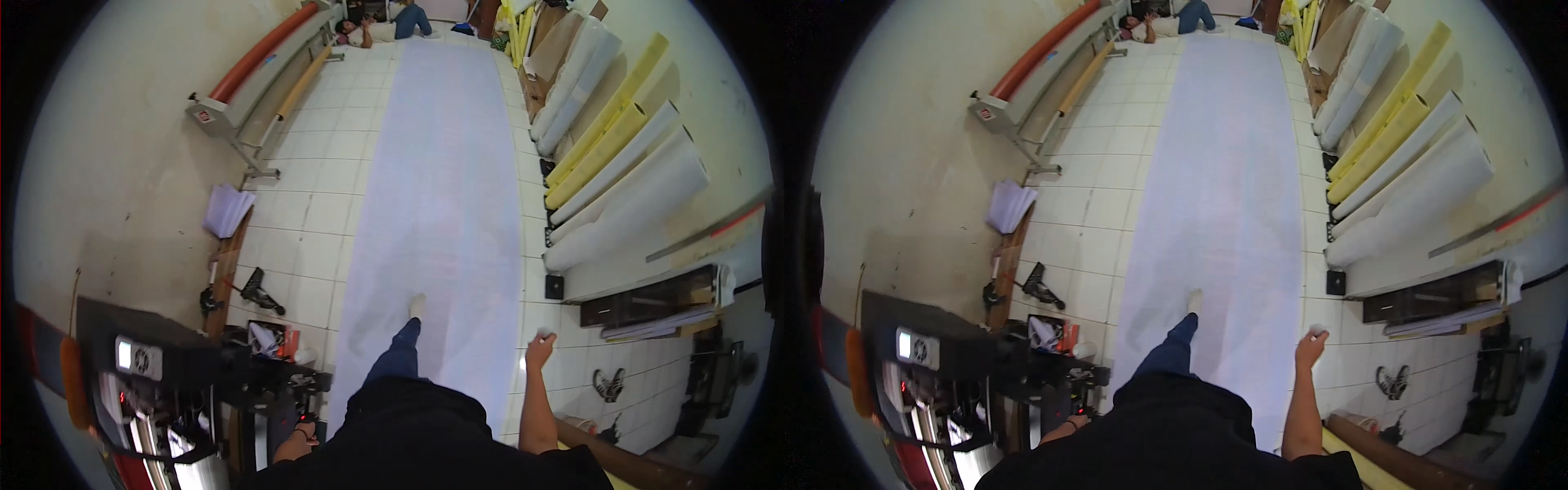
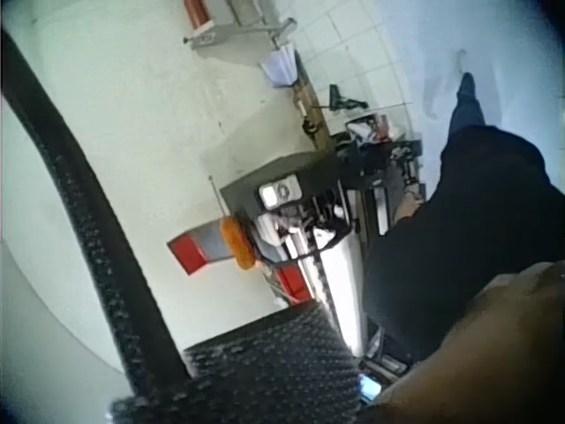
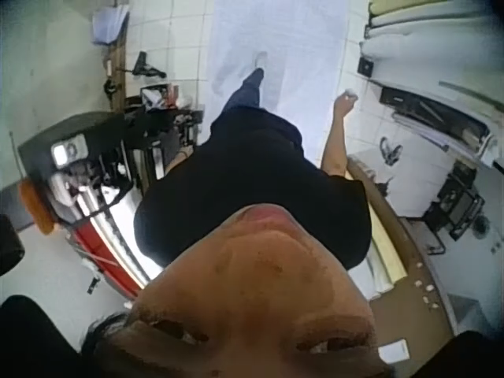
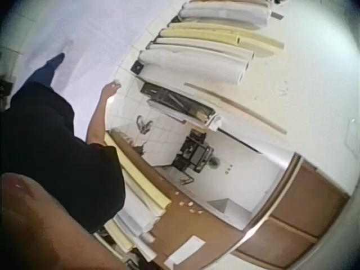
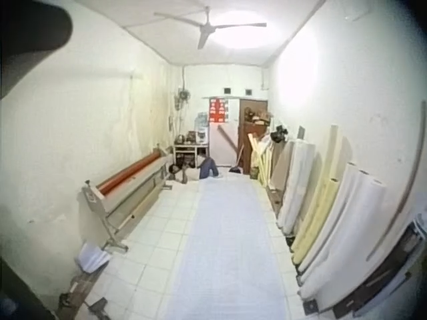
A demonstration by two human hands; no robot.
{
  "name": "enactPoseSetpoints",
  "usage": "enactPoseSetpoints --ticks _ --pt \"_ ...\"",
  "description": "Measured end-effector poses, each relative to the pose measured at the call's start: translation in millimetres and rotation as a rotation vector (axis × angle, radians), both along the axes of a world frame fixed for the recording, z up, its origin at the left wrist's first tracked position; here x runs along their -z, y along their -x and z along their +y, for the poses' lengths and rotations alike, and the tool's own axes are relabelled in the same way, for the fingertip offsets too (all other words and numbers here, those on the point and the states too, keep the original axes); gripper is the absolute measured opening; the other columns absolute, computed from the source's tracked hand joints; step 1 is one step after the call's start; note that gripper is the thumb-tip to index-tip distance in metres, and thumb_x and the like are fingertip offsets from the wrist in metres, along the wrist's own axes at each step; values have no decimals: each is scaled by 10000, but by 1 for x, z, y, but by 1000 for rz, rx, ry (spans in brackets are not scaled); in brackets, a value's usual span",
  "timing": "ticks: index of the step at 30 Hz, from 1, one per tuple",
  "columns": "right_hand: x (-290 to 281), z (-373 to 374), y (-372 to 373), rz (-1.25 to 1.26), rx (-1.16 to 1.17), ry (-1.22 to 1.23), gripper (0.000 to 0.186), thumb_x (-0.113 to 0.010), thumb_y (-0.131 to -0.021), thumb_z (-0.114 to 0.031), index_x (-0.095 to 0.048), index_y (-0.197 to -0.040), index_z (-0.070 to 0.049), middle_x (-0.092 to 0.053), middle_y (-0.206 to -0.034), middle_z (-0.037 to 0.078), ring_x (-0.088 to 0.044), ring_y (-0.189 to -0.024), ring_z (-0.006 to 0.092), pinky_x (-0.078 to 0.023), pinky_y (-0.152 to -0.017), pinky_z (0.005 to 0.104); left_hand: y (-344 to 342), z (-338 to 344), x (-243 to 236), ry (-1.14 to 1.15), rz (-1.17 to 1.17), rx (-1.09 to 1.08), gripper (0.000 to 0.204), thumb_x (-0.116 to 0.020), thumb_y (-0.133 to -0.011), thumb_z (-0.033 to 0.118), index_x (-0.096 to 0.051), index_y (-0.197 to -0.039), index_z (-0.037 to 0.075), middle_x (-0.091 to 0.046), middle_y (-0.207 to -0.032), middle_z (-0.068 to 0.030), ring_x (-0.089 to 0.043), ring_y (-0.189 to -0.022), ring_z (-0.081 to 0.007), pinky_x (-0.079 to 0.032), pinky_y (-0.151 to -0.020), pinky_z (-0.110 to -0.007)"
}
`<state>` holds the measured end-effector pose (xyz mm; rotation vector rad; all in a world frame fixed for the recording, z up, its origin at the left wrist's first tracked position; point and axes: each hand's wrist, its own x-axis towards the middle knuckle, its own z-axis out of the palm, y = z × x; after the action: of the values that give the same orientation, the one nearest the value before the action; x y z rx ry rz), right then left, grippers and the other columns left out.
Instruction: Folding and flattening the edges of a large printed banner on the floor.
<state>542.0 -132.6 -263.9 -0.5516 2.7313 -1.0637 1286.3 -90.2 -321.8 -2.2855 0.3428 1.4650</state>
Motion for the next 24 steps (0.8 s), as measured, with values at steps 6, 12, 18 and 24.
enactPoseSetpoints --ticks 6,12,18,24 --pt "-25 -145 28 -31 -81 -42 241 -539 -939 -186 -445 -1042 10 -624 -894 263 -628 -822 445 -484 -730 495 248 -257 -4 303 -97 557 564 -591 -808 451 -666 -1137 -1 -615 -1213 -259 -598 -1161 -356 -489 -953 -435" --pt "-28 -252 90 -7 -86 -149 223 -538 -920 -137 -450 -1062 11 -635 -917 277 -622 -859 475 -479 -745 502 524 -669 -43 942 272 880 546 -560 -858 516 -692 -898 -12 -680 -941 -255 -645 -941 -408 -499 -853 -472" --pt "18 -389 212 -128 72 -306 303 -537 -922 -159 -456 -1146 28 -642 -985 304 -616 -923 488 -480 -783 517 685 -933 -106 975 159 760 560 -561 -862 523 -677 -810 -23 -679 -871 -255 -656 -872 -405 -510 -788 -472" --pt "3 -645 377 6 -157 -161 308 -532 -924 -156 -473 -1170 19 -634 -968 294 -611 -921 475 -479 -793 502 694 -952 -63 656 -58 872 698 -521 -819 637 -703 -984 -17 -675 -1037 -260 -633 -1033 -419 -494 -912 -485"
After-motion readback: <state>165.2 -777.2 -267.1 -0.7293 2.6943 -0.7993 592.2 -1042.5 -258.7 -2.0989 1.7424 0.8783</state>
